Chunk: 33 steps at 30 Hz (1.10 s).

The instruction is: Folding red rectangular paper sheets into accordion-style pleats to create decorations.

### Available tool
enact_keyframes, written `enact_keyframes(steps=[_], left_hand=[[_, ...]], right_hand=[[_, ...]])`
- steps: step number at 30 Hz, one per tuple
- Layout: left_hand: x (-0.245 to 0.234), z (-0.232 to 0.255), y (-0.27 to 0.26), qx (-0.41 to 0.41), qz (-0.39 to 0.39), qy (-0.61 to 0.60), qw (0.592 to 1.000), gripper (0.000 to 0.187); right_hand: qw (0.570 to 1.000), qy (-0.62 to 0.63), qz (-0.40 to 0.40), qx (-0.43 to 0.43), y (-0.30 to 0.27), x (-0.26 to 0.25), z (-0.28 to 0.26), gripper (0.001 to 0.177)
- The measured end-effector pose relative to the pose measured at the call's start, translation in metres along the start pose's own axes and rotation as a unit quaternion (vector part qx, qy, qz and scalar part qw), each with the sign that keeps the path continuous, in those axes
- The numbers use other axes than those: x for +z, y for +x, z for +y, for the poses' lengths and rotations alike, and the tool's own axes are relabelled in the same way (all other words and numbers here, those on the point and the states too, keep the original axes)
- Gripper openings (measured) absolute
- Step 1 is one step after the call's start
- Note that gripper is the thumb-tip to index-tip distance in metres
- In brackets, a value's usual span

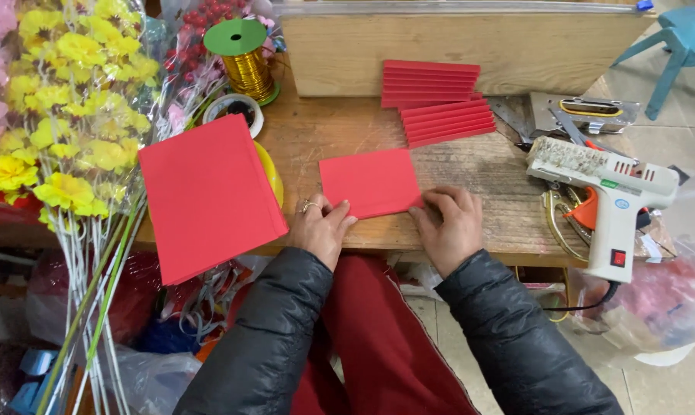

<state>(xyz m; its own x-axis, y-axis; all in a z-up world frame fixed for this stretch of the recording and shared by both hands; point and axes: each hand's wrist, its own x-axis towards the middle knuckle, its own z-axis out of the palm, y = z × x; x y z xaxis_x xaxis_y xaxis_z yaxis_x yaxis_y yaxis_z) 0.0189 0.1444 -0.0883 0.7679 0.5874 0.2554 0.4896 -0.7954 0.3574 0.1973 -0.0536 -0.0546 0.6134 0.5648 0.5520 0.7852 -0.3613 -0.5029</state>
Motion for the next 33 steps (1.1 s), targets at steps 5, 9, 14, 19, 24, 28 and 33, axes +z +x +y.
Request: enact_keyframes(steps=[5, 9, 14, 19, 24, 28, 33], left_hand=[[0.001, 0.005, 0.0, 0.016, 0.008, 0.023, 1.0, 0.042], [0.001, 0.006, 0.0, 0.033, 0.014, 0.045, 0.998, 0.042], [0.0, 0.007, 0.0, 0.046, 0.026, 0.043, 0.998, 0.042], [-0.016, 0.017, 0.0, 0.084, 0.038, 0.064, 0.994, 0.037], [-0.014, 0.016, 0.0, 0.12, 0.056, 0.066, 0.989, 0.035], [-0.007, 0.01, 0.005, 0.121, 0.042, 0.057, 0.99, 0.037], [-0.009, 0.012, 0.004, 0.12, 0.044, 0.052, 0.99, 0.036]], right_hand=[[0.999, 0.005, 0.036, 0.019, -0.001, 0.004, 0.005, 0.021], [0.998, 0.01, 0.053, 0.038, -0.001, 0.01, 0.01, 0.019], [0.996, 0.028, 0.024, 0.076, 0.001, 0.004, 0.003, 0.016], [0.996, 0.039, -0.001, 0.085, 0.003, 0.003, 0.005, 0.013], [0.999, -0.006, 0.03, 0.03, 0.001, 0.008, 0.013, 0.016], [1.0, -0.019, 0.006, 0.019, 0.0, -0.005, -0.006, 0.02], [0.973, -0.111, -0.085, -0.181, -0.005, -0.012, -0.055, 0.049]])
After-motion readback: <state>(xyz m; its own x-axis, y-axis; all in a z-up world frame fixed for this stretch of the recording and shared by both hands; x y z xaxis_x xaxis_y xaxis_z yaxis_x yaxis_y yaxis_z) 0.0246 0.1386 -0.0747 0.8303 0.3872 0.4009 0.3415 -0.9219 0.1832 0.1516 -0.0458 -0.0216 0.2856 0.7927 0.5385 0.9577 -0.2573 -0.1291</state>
